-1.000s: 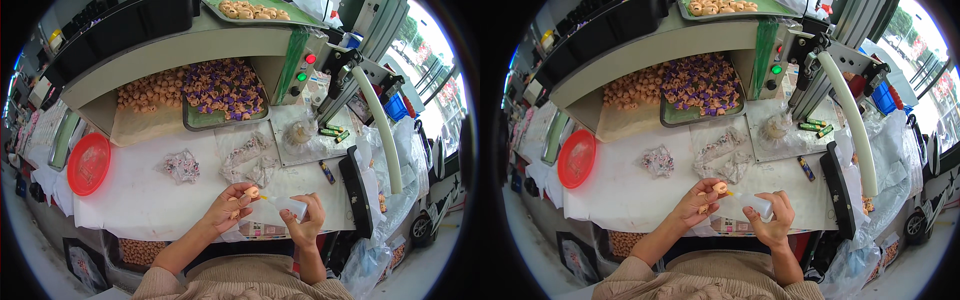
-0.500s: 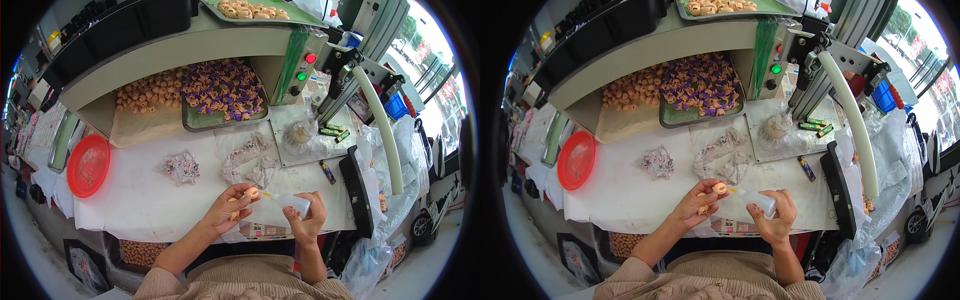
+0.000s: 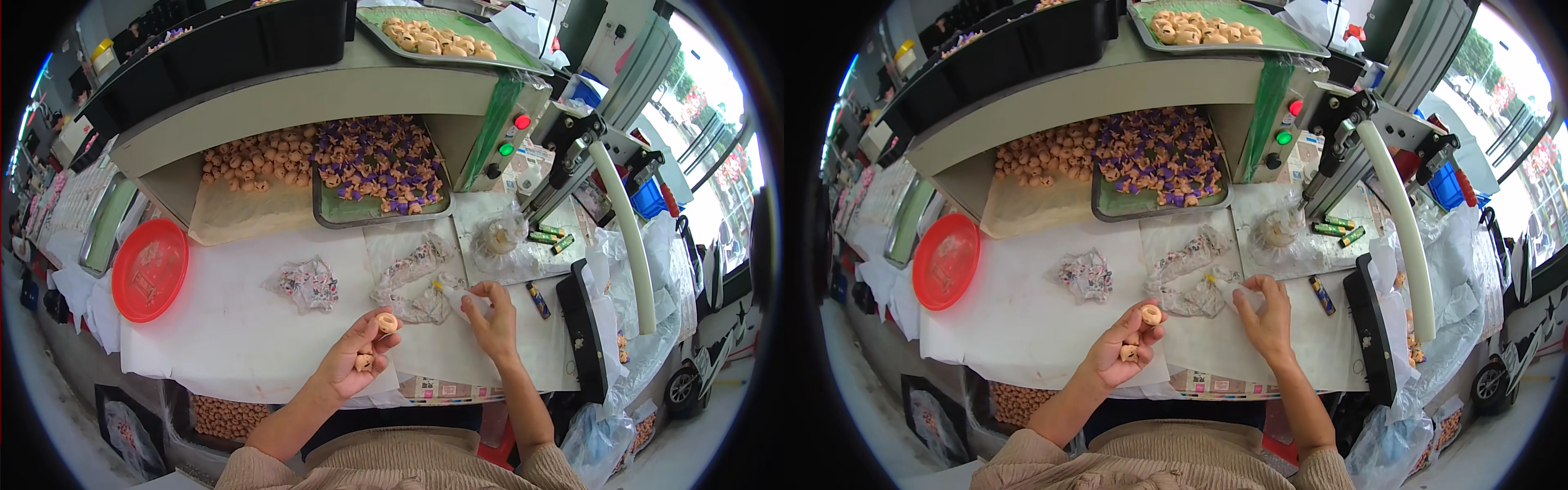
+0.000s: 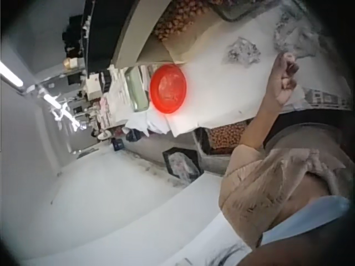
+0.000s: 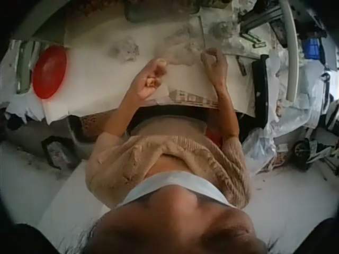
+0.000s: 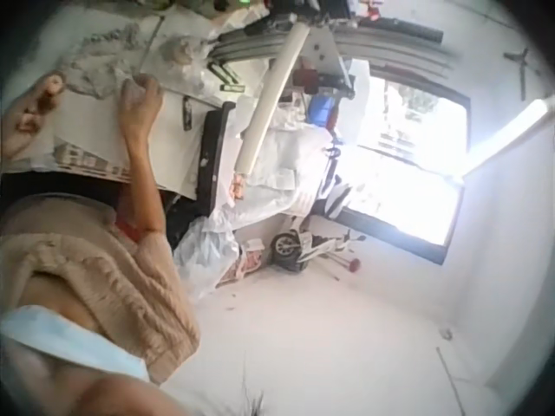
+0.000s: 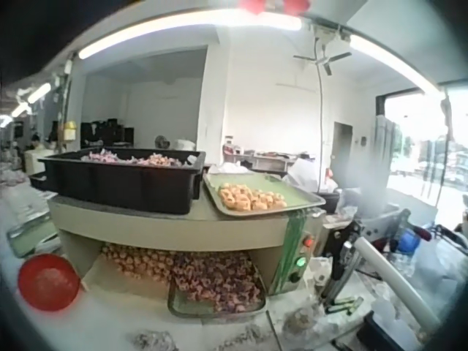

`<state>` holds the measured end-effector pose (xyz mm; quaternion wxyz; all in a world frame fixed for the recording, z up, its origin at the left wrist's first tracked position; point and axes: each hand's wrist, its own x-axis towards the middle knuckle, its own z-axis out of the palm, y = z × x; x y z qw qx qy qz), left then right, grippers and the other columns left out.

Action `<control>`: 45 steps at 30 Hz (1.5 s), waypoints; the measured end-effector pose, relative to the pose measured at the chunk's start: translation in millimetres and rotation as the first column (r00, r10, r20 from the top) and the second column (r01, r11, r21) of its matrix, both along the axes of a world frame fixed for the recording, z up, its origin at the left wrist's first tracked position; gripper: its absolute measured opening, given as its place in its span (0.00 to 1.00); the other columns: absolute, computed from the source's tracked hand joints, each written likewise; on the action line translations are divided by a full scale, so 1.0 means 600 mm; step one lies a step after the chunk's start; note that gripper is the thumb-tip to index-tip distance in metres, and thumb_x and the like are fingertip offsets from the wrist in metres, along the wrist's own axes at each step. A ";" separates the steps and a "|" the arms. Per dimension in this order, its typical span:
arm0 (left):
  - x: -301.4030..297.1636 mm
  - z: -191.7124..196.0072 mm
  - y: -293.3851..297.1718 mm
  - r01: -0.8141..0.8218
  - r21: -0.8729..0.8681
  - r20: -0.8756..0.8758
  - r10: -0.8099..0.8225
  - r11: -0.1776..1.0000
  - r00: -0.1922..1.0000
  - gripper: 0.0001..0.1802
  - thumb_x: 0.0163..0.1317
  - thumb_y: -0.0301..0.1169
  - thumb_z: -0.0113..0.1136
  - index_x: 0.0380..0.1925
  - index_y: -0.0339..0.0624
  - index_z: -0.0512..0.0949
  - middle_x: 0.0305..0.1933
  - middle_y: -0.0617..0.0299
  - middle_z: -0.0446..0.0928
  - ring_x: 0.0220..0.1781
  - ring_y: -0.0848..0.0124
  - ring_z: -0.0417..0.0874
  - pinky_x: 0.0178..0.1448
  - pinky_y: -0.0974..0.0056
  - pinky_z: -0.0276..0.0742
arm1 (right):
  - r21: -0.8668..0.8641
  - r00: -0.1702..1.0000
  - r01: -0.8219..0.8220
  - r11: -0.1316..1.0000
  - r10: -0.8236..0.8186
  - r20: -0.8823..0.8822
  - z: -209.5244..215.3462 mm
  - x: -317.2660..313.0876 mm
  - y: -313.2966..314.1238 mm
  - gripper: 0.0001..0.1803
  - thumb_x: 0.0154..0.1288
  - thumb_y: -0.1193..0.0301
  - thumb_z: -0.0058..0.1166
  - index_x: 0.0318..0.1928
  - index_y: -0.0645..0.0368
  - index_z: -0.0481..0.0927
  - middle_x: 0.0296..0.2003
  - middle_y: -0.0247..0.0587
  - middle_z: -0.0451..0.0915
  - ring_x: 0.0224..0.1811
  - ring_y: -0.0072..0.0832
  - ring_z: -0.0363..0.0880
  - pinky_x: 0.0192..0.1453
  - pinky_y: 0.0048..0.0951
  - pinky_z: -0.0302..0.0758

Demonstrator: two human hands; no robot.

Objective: Applying decorative chips to small clay objects using a squeeze bottle for adhesive or glaze.

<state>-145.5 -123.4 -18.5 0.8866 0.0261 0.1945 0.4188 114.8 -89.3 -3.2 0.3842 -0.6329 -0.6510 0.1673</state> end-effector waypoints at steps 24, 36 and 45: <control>-0.059 0.040 -0.017 -0.055 -0.014 0.001 0.055 0.998 0.999 0.17 0.67 0.33 0.55 0.56 0.50 0.72 0.50 0.61 0.75 0.46 0.73 0.78 0.33 0.77 0.75 | 0.167 0.925 -0.380 0.910 0.371 0.082 0.056 -0.165 0.295 0.10 0.51 0.79 0.61 0.37 0.60 0.80 0.32 0.41 0.79 0.31 0.31 0.80 0.38 0.28 0.76; -0.017 0.015 0.014 -0.022 0.224 -0.268 0.084 0.974 0.960 0.21 0.63 0.28 0.61 0.57 0.47 0.73 0.48 0.64 0.78 0.47 0.73 0.81 0.37 0.73 0.82 | -0.036 0.809 -0.479 0.877 0.425 -0.406 0.088 -0.135 0.002 0.10 0.56 0.79 0.63 0.41 0.62 0.83 0.37 0.38 0.83 0.38 0.21 0.78 0.41 0.22 0.74; 0.028 0.008 0.013 0.006 0.284 -0.365 0.103 0.959 0.925 0.19 0.60 0.26 0.62 0.53 0.42 0.75 0.45 0.58 0.79 0.43 0.69 0.83 0.36 0.71 0.83 | -0.027 0.779 -0.402 0.915 0.327 -0.535 0.047 -0.094 -0.014 0.11 0.55 0.80 0.64 0.40 0.63 0.84 0.36 0.40 0.82 0.37 0.23 0.79 0.42 0.22 0.75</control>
